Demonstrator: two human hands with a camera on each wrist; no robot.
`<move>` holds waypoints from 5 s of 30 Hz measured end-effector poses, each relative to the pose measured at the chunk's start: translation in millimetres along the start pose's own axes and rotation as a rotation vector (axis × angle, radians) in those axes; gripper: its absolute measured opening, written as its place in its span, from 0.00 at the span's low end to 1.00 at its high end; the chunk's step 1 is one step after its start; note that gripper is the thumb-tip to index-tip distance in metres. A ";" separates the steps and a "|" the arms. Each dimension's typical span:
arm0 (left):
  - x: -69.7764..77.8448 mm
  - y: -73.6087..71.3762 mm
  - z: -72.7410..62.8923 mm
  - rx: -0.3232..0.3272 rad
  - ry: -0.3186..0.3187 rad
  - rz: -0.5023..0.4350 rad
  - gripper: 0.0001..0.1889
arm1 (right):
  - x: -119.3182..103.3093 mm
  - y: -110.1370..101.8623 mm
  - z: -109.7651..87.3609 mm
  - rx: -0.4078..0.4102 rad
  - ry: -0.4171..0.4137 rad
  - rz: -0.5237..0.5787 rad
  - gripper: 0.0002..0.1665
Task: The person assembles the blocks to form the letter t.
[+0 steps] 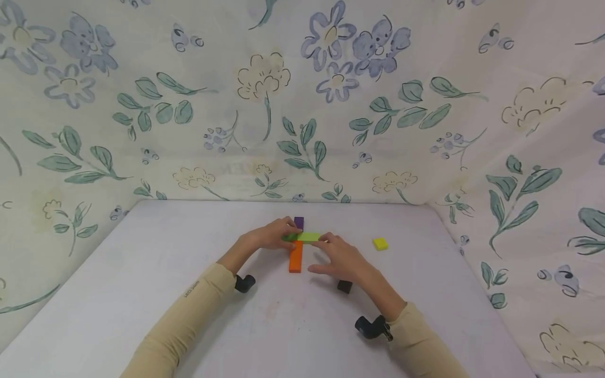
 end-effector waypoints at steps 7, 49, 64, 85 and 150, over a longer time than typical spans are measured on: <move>-0.9 1.9 0.8 -0.004 0.011 -0.002 0.25 | 11.5 -9.3 -5.8 0.057 0.025 -0.046 0.37; -5.0 4.4 0.7 -0.011 -0.006 -0.024 0.27 | 97.1 -50.7 -37.2 0.205 0.253 -0.228 0.35; -4.9 4.1 0.8 -0.012 -0.014 -0.038 0.27 | 125.4 -58.4 -47.0 0.212 0.343 -0.194 0.38; -7.1 6.9 -0.4 -0.013 -0.012 -0.045 0.27 | 154.4 -50.7 -51.9 0.141 0.485 -0.098 0.37; -1.1 2.3 -1.8 -0.020 -0.003 -0.038 0.27 | 147.9 -45.7 -44.2 0.194 0.442 -0.119 0.27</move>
Point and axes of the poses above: each hand's wrist, its own z-axis towards the middle knuckle, its own y-axis out of the palm, x = y × z, the point moved 9 cm from there along z, towards the middle knuckle, and after that the axes turned 7 degrees about x, right-handed, at the moved point
